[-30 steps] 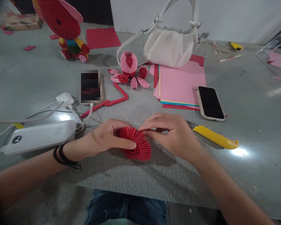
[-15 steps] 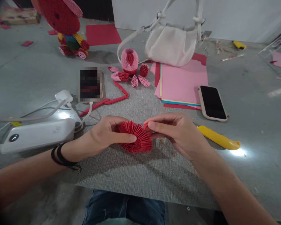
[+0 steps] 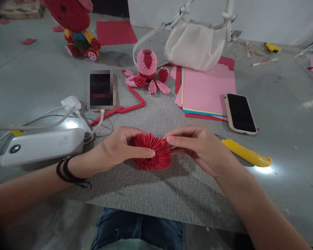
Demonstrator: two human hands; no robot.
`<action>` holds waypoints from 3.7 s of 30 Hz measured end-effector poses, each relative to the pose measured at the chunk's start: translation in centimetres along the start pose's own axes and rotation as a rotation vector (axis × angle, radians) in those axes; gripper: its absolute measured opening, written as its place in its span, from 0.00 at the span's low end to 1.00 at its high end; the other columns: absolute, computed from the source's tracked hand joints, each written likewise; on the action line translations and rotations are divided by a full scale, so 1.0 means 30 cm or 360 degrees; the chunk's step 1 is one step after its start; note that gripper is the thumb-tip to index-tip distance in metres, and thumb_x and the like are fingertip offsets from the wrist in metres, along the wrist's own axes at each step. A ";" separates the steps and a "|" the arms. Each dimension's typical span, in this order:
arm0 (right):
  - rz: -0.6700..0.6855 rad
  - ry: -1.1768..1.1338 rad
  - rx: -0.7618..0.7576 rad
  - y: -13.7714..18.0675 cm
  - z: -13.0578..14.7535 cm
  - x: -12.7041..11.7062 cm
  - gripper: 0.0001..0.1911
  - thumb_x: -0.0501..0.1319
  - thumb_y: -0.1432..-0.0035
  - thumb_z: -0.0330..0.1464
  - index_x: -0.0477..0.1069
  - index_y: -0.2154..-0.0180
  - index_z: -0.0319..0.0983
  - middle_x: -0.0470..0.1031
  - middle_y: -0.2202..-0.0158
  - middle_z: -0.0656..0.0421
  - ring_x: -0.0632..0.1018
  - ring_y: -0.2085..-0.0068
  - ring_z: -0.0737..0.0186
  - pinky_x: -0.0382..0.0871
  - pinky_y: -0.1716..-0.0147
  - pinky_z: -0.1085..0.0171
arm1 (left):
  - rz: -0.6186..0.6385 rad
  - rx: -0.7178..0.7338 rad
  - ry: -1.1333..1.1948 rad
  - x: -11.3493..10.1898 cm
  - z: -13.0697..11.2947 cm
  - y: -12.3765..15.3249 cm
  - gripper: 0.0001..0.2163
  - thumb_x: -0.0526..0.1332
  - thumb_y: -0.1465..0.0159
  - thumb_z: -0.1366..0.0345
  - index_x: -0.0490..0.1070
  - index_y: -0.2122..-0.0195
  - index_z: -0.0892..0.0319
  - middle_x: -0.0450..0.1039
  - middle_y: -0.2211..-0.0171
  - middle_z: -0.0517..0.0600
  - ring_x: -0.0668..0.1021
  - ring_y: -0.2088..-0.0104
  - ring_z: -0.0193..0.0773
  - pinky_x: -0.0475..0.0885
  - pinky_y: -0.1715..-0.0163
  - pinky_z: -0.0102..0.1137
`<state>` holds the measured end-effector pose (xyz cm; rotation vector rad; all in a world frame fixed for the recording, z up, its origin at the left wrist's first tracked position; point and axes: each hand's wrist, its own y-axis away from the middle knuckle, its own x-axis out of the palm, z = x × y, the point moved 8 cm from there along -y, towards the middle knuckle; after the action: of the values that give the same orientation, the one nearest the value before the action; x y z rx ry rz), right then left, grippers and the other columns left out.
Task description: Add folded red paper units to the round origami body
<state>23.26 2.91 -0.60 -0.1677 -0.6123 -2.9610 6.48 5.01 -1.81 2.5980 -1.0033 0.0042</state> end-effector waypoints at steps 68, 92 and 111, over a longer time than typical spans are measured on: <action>-0.0245 0.0503 -0.0566 0.035 0.110 -0.065 0.04 0.76 0.46 0.37 0.86 0.66 0.50 0.85 0.67 0.61 0.83 0.69 0.62 0.82 0.66 0.62 | 0.0155 -0.0135 0.0106 0.026 -0.017 0.008 0.07 0.77 0.45 0.67 0.83 0.67 0.61 0.80 0.73 0.45 0.77 0.72 0.29 0.71 0.69 0.23; -0.0027 -0.0048 -0.0136 0.012 0.011 0.019 0.07 0.78 0.49 0.39 0.85 0.69 0.46 0.85 0.65 0.59 0.84 0.66 0.64 0.82 0.69 0.67 | 0.0054 -0.0018 -0.0191 0.014 -0.063 0.028 0.09 0.76 0.46 0.64 0.84 0.65 0.61 0.79 0.73 0.46 0.75 0.74 0.31 0.68 0.73 0.25; -0.0039 -0.0032 -0.0040 0.009 -0.018 0.009 0.07 0.79 0.50 0.40 0.87 0.69 0.47 0.84 0.69 0.60 0.82 0.68 0.67 0.76 0.73 0.73 | 0.0109 0.0129 -0.0478 0.013 -0.088 0.019 0.09 0.72 0.42 0.62 0.82 0.65 0.62 0.80 0.70 0.46 0.76 0.71 0.32 0.70 0.71 0.24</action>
<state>22.97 2.42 -0.94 -0.1942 -0.5839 -2.9954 6.73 5.21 0.89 2.6890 -1.2164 -0.3441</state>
